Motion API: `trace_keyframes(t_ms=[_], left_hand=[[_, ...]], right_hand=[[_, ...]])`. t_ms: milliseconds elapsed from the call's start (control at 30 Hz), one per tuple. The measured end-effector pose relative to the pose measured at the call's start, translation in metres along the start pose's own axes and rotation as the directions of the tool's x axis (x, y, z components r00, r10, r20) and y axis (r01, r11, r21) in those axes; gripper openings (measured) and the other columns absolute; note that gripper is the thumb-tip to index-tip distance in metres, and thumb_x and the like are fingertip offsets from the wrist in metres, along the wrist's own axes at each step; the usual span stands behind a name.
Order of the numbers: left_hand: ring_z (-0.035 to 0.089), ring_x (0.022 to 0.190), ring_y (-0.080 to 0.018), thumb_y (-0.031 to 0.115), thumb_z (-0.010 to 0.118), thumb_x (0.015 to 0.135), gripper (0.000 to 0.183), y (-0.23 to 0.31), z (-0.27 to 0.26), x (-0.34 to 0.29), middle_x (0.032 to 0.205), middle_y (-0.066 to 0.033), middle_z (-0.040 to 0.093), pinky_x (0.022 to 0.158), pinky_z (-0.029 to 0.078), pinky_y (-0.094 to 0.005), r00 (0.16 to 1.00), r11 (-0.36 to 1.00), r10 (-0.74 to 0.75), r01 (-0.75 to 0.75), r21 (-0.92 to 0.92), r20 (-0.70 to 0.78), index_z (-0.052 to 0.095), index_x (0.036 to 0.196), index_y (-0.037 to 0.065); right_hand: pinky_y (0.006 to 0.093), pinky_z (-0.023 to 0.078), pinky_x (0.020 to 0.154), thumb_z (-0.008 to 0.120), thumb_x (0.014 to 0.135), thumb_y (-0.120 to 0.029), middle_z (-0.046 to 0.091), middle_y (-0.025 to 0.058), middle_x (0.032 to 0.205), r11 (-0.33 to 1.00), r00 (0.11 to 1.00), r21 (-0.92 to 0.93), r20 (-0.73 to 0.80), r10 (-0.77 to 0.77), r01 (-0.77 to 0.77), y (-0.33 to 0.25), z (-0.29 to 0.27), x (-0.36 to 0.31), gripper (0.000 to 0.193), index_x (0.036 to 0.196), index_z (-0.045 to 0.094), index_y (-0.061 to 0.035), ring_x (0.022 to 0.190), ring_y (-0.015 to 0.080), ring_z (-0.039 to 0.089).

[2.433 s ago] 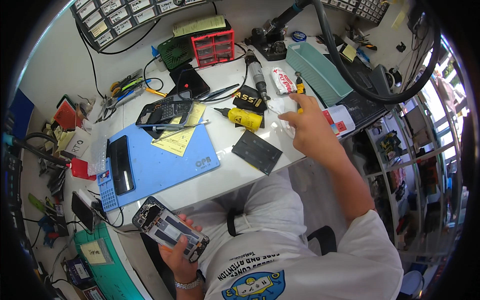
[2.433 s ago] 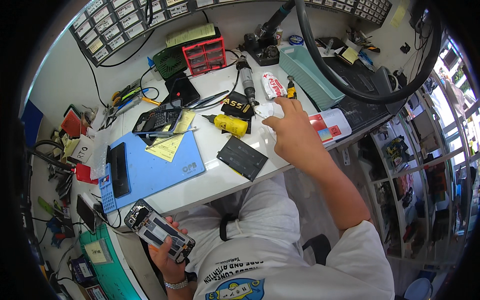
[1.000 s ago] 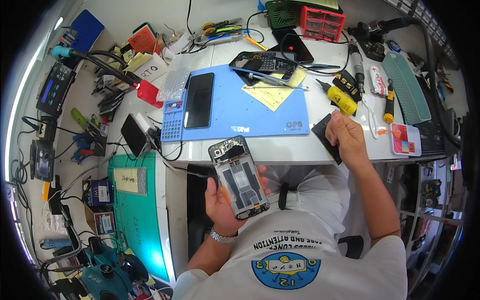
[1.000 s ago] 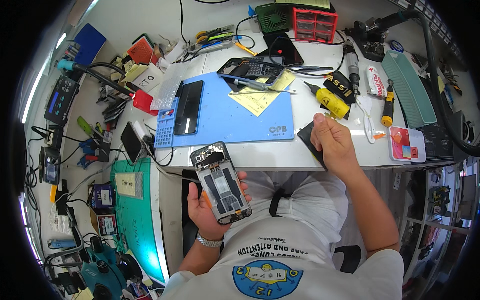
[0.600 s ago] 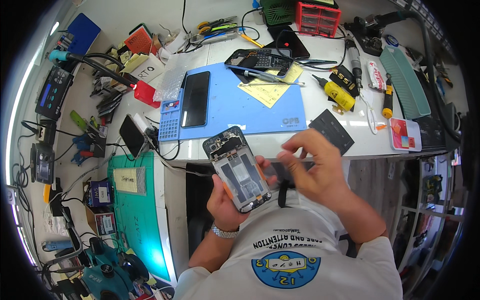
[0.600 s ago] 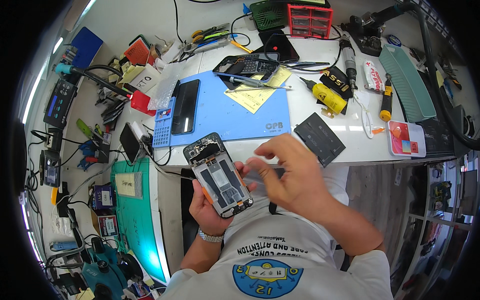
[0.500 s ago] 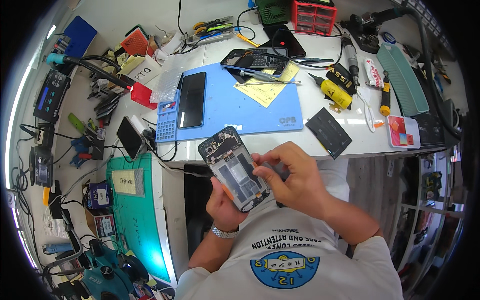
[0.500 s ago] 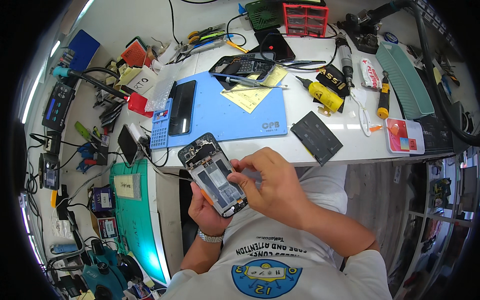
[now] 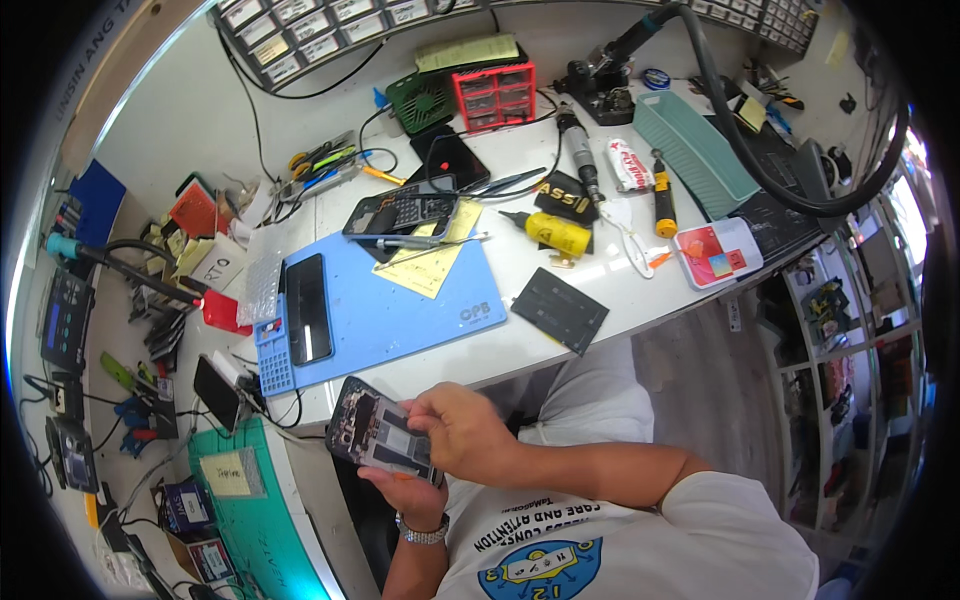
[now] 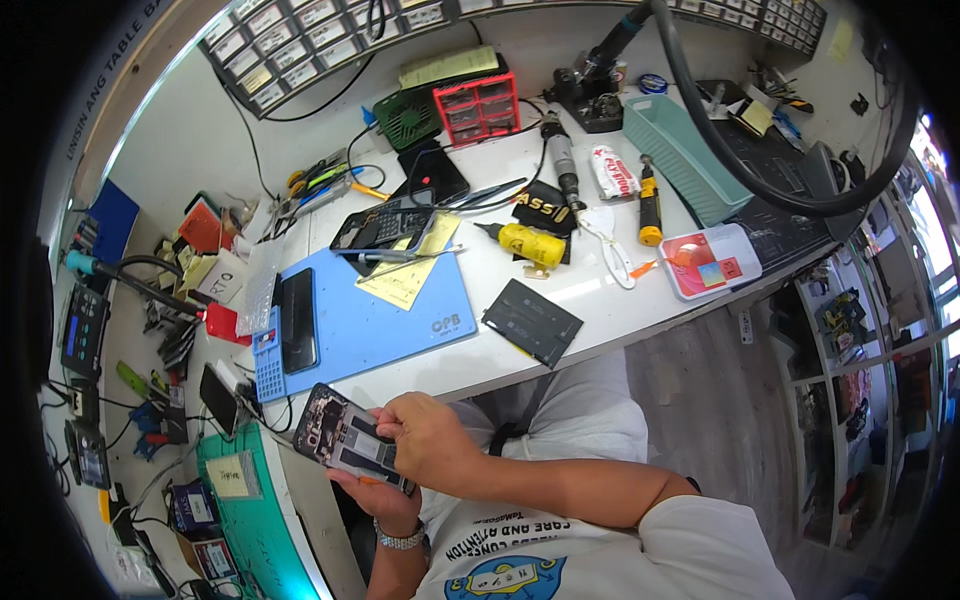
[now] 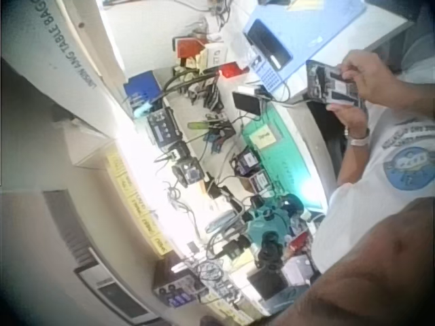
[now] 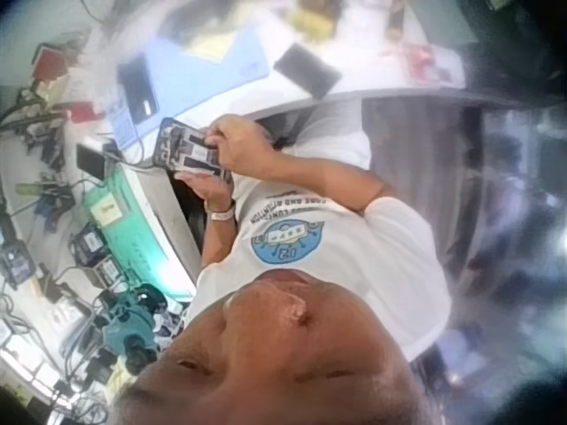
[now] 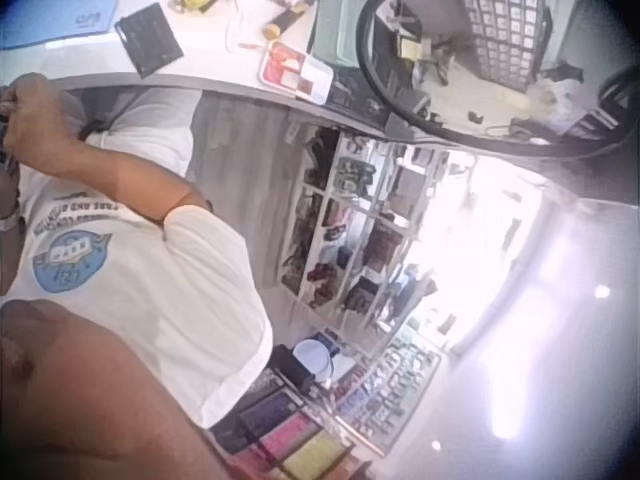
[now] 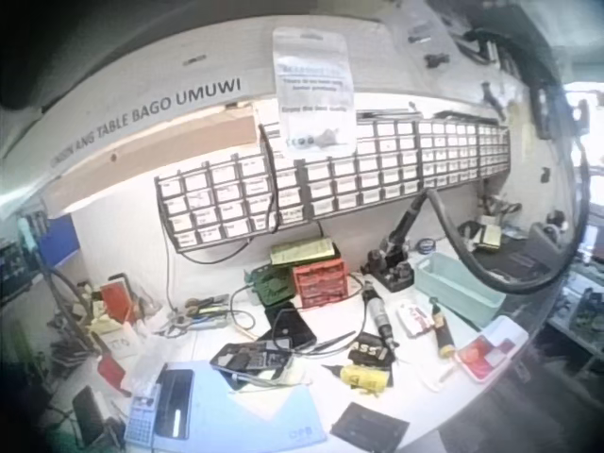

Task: The person disassembles a smartphone, removes the battery, and cleans the internal components using a plastic spudger, a white cloth, and a yellow glue bottle. The person then reassembles the phone by placing the battery back and securing internal parts.

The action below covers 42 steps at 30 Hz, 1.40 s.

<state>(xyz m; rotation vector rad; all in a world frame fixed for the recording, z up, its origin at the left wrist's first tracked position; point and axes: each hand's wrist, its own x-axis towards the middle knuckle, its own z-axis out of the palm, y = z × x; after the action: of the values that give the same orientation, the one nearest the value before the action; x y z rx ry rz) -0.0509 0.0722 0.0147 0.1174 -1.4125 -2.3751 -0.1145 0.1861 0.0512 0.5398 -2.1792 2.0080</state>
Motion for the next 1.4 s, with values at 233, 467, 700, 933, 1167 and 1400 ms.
trace_keyframes(t_ms=[233, 467, 700, 933, 1167, 1400], left_hand=[[0.057, 0.141, -0.0309, 0.079, 0.029, 0.113, 0.094, 0.010, 0.005, 0.001, 0.148, -0.0182, 0.058, 0.124, 0.043, -0.0448, 0.999, 0.995, 0.032, -0.030, -0.095, 0.016, 0.038, 0.166, 0.002], [0.054, 0.147, -0.0313, 0.075, 0.028, 0.115, 0.091, 0.018, 0.016, 0.000, 0.157, -0.0170, 0.054, 0.128, 0.042, -0.0478, 0.999, 0.975, 0.020, -0.012, -0.221, 0.033, 0.036, 0.168, 0.002], [0.040, 0.162, -0.0356, 0.076, 0.060, 0.105, 0.107, 0.026, -0.004, 0.014, 0.172, -0.0194, 0.042, 0.136, 0.032, -0.0555, 0.983, 0.999, 0.008, -0.001, -0.037, 0.182, 0.027, 0.171, -0.001], [0.060, 0.146, -0.0408, 0.035, 0.107, 0.072, 0.129, 0.044, -0.003, 0.028, 0.155, -0.0179, 0.059, 0.125, 0.049, -0.0609, 0.960, 1.000, -0.030, 0.031, 0.002, 0.278, 0.031, 0.172, 0.007], [0.053, 0.150, -0.0311, 0.021, 0.106, 0.073, 0.120, 0.035, -0.026, 0.009, 0.152, -0.0087, 0.053, 0.131, 0.040, -0.0602, 0.926, 0.999, -0.049, 0.053, 0.000, 0.373, 0.032, 0.168, 0.013], [0.056, 0.145, -0.0320, 0.027, 0.104, 0.078, 0.115, 0.039, -0.012, 0.003, 0.152, -0.0090, 0.052, 0.129, 0.040, -0.0666, 0.948, 0.991, 0.049, -0.085, 0.099, 0.316, 0.034, 0.168, 0.010]], right_hand=[[0.0459, 0.057, 0.083, 0.072, 0.082, 0.011, 0.068, 0.0151, 0.097, 0.992, 0.995, 0.064, -0.010, -0.104, 0.105, 0.004, 0.010, -0.005, 0.020, 0.099, 0.068, 0.0011, 0.094, 0.0376, 0.067], [0.0441, 0.055, 0.090, 0.082, 0.092, -0.008, 0.065, 0.0149, 0.102, 0.984, 0.985, 0.052, 0.001, -0.171, 0.170, -0.002, -0.002, -0.002, 0.019, 0.103, 0.069, -0.0001, 0.102, 0.0362, 0.065], [0.0482, 0.056, 0.096, 0.091, 0.085, -0.015, 0.065, 0.0183, 0.113, 0.948, 0.949, 0.256, 0.201, -0.245, 0.191, -0.014, -0.020, -0.004, 0.041, 0.119, 0.071, -0.0016, 0.112, 0.0400, 0.066], [0.0399, 0.061, 0.077, 0.087, 0.081, 0.005, 0.076, 0.0106, 0.095, 0.969, 0.943, 0.246, 0.319, -0.092, 0.011, -0.032, -0.045, 0.003, 0.020, 0.097, 0.083, -0.0051, 0.087, 0.0313, 0.076], [0.0445, 0.057, 0.078, 0.078, 0.076, 0.014, 0.069, 0.0124, 0.090, 0.981, 0.937, 0.148, 0.306, -0.166, 0.125, -0.032, -0.030, -0.013, 0.029, 0.093, 0.065, -0.0055, 0.086, 0.0370, 0.069], [0.0447, 0.057, 0.077, 0.067, 0.073, 0.018, 0.066, 0.0133, 0.090, 0.979, 0.965, 0.203, 0.248, -0.084, 0.033, -0.037, -0.031, -0.016, 0.032, 0.095, 0.062, -0.0045, 0.086, 0.0382, 0.066]])
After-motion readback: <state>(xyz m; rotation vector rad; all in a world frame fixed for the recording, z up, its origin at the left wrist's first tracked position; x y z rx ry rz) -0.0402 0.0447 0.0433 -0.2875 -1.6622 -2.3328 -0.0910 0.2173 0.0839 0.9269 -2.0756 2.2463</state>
